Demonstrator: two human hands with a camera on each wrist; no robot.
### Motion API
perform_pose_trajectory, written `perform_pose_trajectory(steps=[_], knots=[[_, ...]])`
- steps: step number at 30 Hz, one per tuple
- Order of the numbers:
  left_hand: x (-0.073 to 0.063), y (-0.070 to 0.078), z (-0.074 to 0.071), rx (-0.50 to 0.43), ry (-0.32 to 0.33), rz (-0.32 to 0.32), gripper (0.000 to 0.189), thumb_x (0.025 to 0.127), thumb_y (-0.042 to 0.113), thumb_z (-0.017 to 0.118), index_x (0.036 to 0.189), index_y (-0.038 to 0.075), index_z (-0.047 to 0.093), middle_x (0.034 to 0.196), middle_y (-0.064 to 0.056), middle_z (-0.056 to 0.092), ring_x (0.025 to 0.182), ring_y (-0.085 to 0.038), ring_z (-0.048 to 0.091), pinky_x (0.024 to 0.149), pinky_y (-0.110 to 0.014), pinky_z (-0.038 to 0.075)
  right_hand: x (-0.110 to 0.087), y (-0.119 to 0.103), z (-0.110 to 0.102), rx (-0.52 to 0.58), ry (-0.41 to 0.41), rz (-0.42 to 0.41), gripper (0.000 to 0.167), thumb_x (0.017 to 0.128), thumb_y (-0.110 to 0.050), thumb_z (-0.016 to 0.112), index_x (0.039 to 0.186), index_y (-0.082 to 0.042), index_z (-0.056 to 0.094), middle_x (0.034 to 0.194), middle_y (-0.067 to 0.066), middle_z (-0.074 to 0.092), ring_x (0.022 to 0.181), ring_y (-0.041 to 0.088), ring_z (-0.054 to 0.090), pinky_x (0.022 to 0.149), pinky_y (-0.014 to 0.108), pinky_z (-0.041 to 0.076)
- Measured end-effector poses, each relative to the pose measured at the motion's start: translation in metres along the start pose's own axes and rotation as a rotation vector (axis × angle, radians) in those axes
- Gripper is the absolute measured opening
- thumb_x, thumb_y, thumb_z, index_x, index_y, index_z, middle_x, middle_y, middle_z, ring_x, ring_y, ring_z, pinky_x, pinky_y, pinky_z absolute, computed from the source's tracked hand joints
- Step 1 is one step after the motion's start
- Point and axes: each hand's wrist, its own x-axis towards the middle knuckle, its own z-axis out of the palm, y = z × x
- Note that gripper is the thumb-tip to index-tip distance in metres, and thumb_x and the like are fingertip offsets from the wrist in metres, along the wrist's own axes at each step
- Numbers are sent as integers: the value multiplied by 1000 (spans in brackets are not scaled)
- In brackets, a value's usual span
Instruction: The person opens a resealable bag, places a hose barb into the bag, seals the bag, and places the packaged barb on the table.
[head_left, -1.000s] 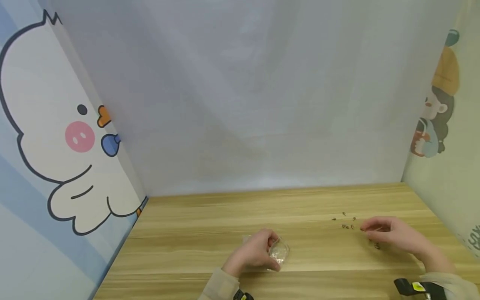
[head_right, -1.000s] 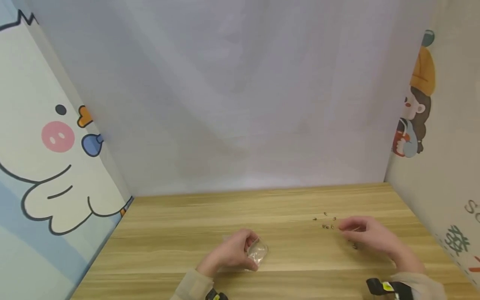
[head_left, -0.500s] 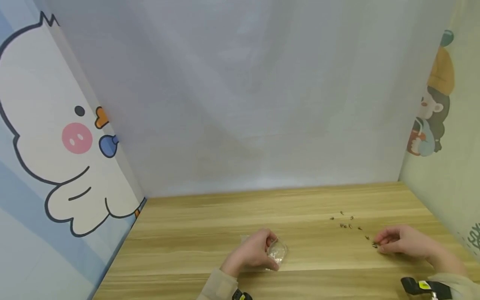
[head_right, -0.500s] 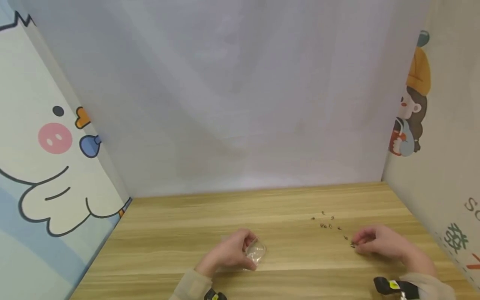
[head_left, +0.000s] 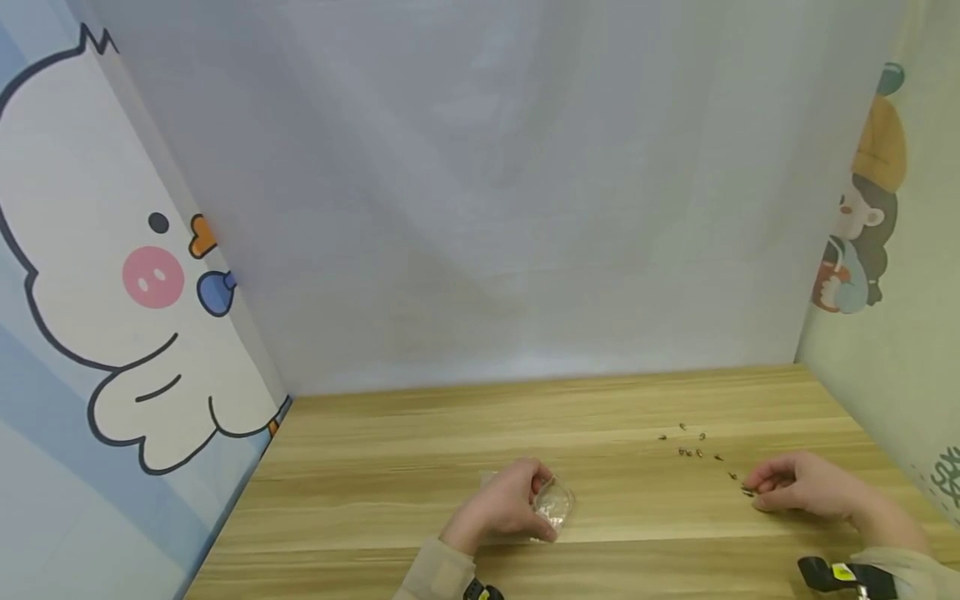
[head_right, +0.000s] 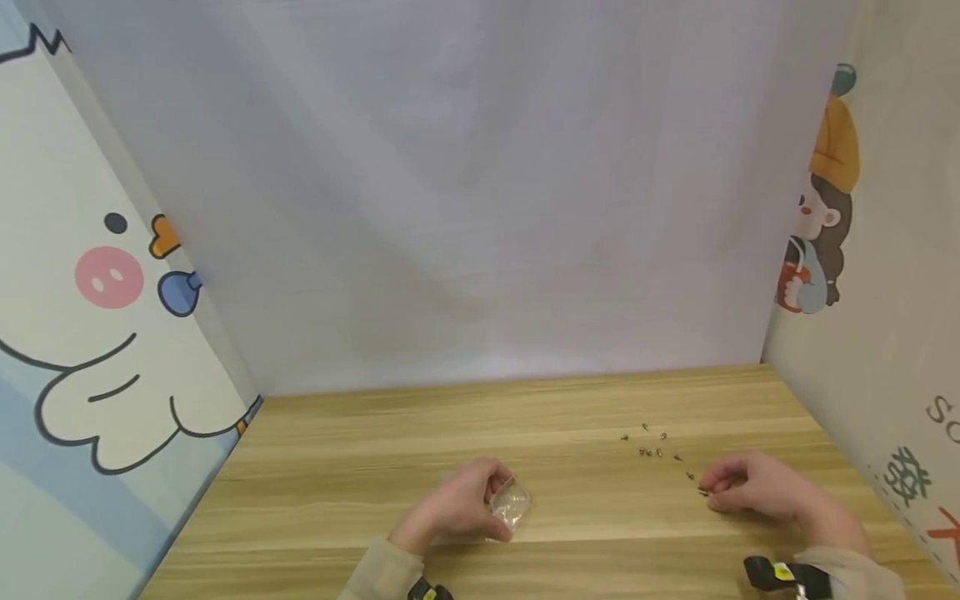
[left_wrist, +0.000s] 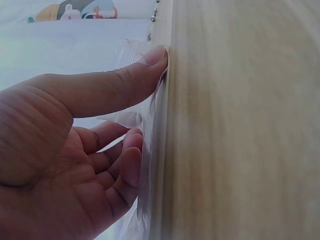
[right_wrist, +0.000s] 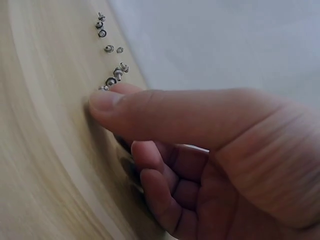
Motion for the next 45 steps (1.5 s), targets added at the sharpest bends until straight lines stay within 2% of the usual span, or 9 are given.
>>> perform_pose_trajectory(steps=[11, 28, 37, 45], knots=[[0, -1, 2, 25, 10, -1, 67, 66, 3, 102, 122, 0, 65, 101, 0, 57, 86, -9, 52, 81, -25, 50, 2, -1, 3, -65, 27, 19, 18, 96, -11, 78, 107, 3, 76, 95, 1, 71, 82, 1, 58, 72, 25, 50], [1, 0, 1, 31, 9, -3, 67, 66, 2, 101, 121, -1, 63, 101, 0, 57, 86, -9, 52, 81, -24, 50, 2, -6, 4, -82, 39, 31, 14, 96, -13, 80, 102, 0, 77, 92, 1, 71, 79, 2, 56, 70, 26, 49], [2, 4, 1, 91, 12, -1, 67, 67, 6, 102, 123, -1, 65, 105, 0, 60, 89, -8, 54, 84, -26, 52, 2, -8, 3, -111, 49, 25, 13, 96, -13, 80, 102, -2, 77, 96, 1, 73, 80, 1, 56, 71, 26, 49], [-1, 4, 0, 89, 6, -2, 68, 68, 6, 102, 125, -1, 65, 107, 0, 59, 91, -8, 54, 86, -26, 52, 2, -9, 4, -114, 50, 40, 13, 96, -14, 80, 102, -3, 78, 97, 3, 73, 81, 1, 55, 71, 26, 49]])
